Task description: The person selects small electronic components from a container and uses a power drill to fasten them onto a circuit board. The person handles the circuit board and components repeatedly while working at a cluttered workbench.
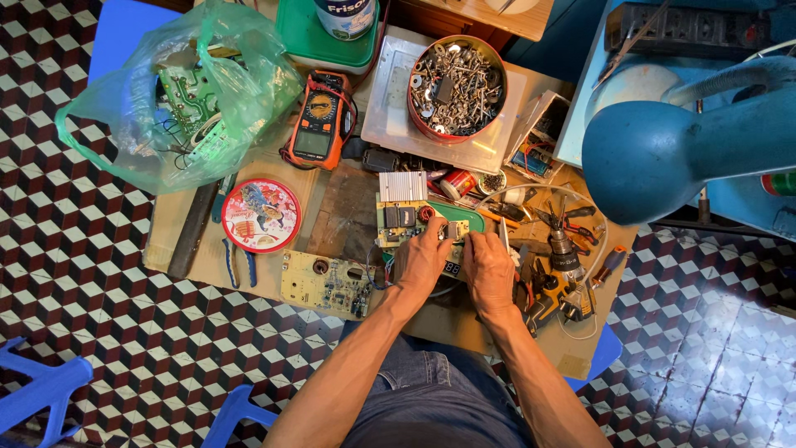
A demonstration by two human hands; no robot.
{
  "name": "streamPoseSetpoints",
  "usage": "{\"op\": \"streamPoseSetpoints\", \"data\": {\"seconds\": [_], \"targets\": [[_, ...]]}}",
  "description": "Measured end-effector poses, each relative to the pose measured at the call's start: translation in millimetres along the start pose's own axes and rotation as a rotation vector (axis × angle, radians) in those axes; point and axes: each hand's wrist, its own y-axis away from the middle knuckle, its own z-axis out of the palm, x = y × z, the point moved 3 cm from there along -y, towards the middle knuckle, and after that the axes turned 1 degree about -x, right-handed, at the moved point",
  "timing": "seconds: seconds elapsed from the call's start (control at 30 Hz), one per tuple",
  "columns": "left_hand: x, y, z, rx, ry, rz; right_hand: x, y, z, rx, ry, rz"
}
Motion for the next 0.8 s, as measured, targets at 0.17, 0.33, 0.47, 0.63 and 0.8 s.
{"op": "streamPoseSetpoints", "data": {"seconds": [0.17, 0.33, 0.47, 0.63, 0.8], "targets": [[3, 1, -1, -0.003, 0.043, 0.001, 1, -1, 3, -0.042, 0.021, 0.019], [9, 3, -7, -0.023, 0.043, -0.019, 2, -3, 3, -0.032, 0.006, 0.041], [13, 6, -9, -0.042, 0.054, -0.04, 1, -3, 4, -0.032, 0.018, 0.025], [8, 3, -7, -0.037, 0.04, -0.014, 4, -3, 6, -0.058, 0.047, 0.033], [6, 2, -6, -0.009, 0.025, 0.024, 5, -4, 7, -0.053, 0.058, 0.03]]}}
